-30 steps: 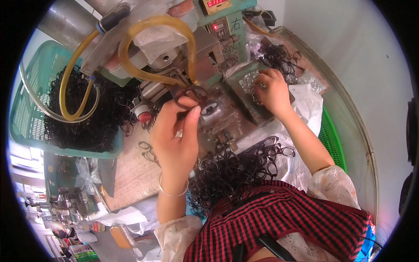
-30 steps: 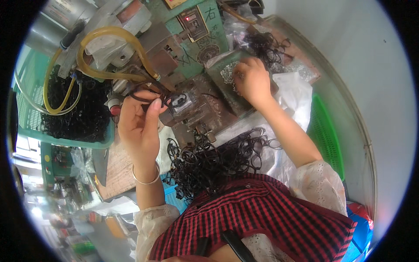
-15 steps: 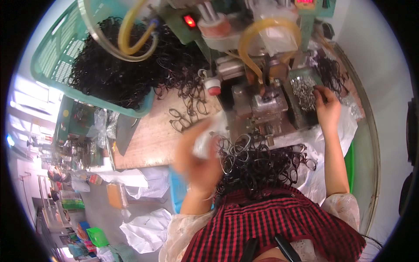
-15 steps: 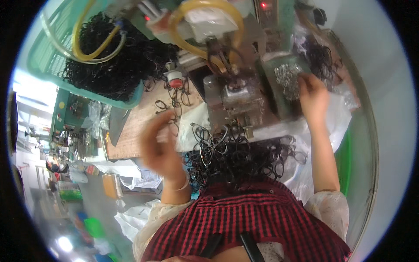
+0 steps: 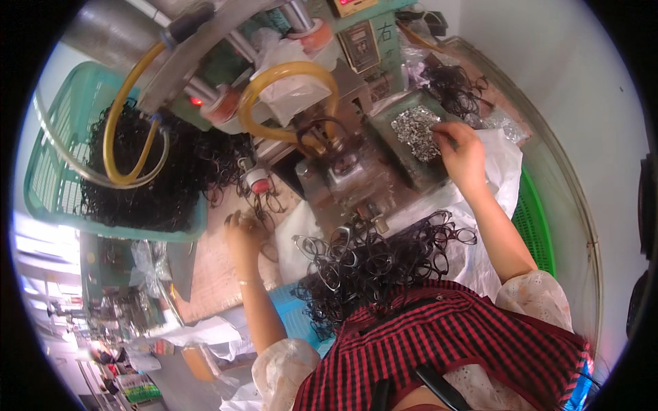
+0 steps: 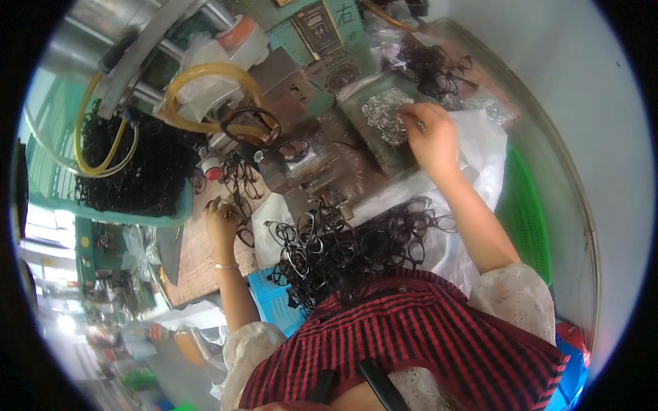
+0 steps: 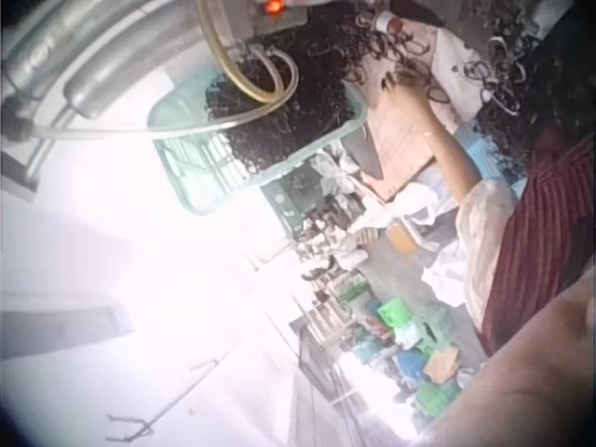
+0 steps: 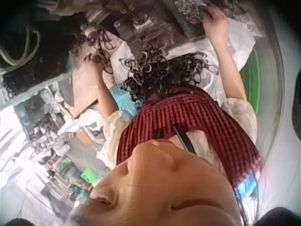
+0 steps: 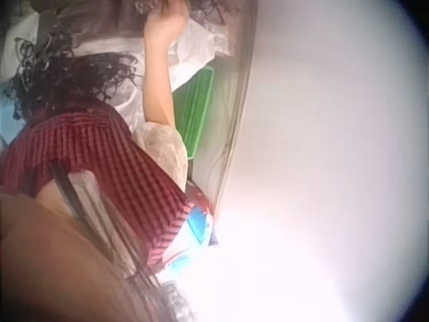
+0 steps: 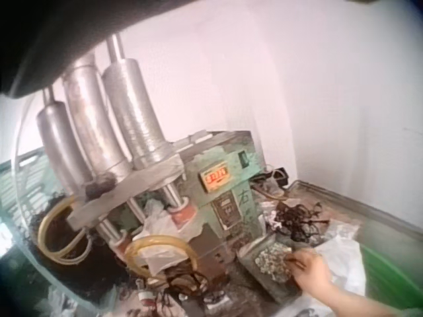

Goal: The person repeatedly picks up black elastic hair ties and small silver metal pieces, places them into a machine, and removes the assembled hair accessories. The person works continuously at a workstation with bins of materials and finished items.

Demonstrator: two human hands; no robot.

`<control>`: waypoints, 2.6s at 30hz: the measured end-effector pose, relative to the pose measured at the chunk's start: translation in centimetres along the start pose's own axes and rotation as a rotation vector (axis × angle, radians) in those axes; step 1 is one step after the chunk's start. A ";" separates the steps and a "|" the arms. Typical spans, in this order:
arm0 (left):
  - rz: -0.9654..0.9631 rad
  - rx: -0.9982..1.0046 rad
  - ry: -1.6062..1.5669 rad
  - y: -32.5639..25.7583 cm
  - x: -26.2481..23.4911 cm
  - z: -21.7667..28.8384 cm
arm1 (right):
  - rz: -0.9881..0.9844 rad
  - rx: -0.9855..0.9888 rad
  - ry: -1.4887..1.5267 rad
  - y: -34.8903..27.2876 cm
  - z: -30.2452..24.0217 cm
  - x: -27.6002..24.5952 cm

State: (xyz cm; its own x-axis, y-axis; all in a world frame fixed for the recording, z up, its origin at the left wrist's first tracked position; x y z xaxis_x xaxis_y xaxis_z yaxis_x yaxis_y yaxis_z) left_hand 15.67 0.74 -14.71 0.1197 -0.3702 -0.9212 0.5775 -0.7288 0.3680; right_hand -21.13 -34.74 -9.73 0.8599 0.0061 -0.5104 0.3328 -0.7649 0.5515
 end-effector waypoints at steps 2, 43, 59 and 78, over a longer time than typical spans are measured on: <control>0.053 -0.068 -0.081 -0.5 -0.7 0.0 | 0.032 -0.001 -0.094 -1.4 1.3 -2.5; 0.613 0.171 -1.409 2.1 -19.6 22.5 | -0.118 -0.140 -0.664 0.8 -1.8 3.5; 0.615 0.126 -1.410 2.1 -16.2 20.5 | -0.183 0.100 0.490 0.6 -8.1 2.2; 0.519 0.048 -1.338 2.5 -16.7 23.2 | -0.340 -0.016 0.770 -2.2 -14.5 0.6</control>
State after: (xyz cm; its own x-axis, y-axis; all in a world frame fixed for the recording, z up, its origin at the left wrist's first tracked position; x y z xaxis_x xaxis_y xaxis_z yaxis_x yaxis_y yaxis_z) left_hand -3.59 -8.30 4.53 -0.5471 -0.8291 0.1152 0.6739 -0.3546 0.6482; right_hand -15.78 -23.69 -1.70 0.7339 0.6766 -0.0604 0.6216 -0.6330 0.4615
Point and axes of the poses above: each hand's wrist, its own y-axis towards the middle knuckle, its own x-axis out of the palm, z = x × y, the point moved 4 cm from there along y, towards the middle knuckle, and after that the axes turned 4 degrees about -y, right-handed, at the moved point
